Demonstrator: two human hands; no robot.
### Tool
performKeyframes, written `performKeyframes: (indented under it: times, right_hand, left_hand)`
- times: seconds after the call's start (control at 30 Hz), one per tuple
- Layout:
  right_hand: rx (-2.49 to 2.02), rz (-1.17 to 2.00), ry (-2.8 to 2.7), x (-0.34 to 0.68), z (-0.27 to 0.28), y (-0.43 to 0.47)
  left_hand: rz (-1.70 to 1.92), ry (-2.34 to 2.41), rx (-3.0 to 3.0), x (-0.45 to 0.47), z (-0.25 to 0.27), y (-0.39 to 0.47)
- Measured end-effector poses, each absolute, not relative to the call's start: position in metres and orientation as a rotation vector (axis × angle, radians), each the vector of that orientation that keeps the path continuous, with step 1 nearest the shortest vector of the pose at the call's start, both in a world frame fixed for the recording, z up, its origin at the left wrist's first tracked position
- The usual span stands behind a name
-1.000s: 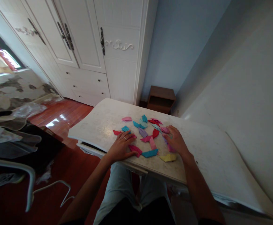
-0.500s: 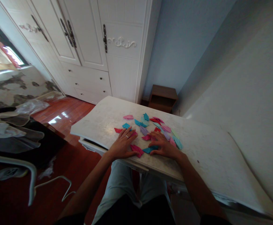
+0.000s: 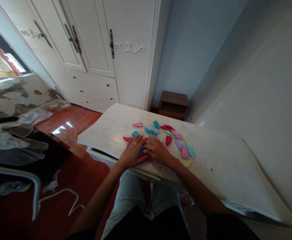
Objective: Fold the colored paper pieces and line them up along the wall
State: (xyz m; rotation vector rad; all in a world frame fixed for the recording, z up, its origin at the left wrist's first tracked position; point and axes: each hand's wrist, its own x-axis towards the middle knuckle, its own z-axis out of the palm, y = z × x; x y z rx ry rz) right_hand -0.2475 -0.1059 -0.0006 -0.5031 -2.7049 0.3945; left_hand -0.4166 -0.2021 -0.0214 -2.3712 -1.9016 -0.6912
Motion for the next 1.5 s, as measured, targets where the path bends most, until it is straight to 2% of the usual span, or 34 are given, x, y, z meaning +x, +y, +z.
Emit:
performKeyframes:
  times: [0.13,0.37,0.47,0.7,0.87,1.1,1.27,1.37,1.5]
  right_hand:
    - [-0.700,0.545,-2.451,-0.210,-0.001,-0.099]
    - [-1.304,0.144,-2.276,-0.095,-0.036,-0.075]
    - [-1.535,0.143,-2.323,-0.073,-0.058,-0.072]
    - [-1.384,0.053,-2.436,-0.113,-0.065,-0.078]
    - [-1.277,0.047,-2.548,-0.162,-0.047,-0.074]
    - [-0.983,0.061,-2.508,-0.205,-0.013,-0.052]
    - [-1.029,-0.020,-2.605,-0.229,-0.010,-0.014]
    - [-1.028,0.025,-2.703,-0.232,-0.012,0.009]
    - [-0.972,0.096,-2.739,-0.210,-0.016,0.026]
  left_hand:
    - [-0.681,-1.993,-2.232,-0.413,-0.023,-0.201]
    - [-0.583,-2.165,-2.084,-0.406,-0.024,-0.192]
    - [-0.605,-2.234,-2.014,-0.400,-0.025,-0.183]
    - [-0.614,-2.269,-1.980,-0.390,-0.028,-0.162]
    - [-0.560,-2.275,-2.027,-0.396,-0.029,-0.160]
    - [-0.699,-2.177,-1.993,-0.417,-0.018,-0.153]
    - [-0.527,-1.804,-2.475,-0.418,-0.009,-0.124]
    - [-0.423,-1.835,-2.550,-0.417,-0.011,-0.107]
    - [-0.447,-1.983,-2.352,-0.430,-0.017,-0.104]
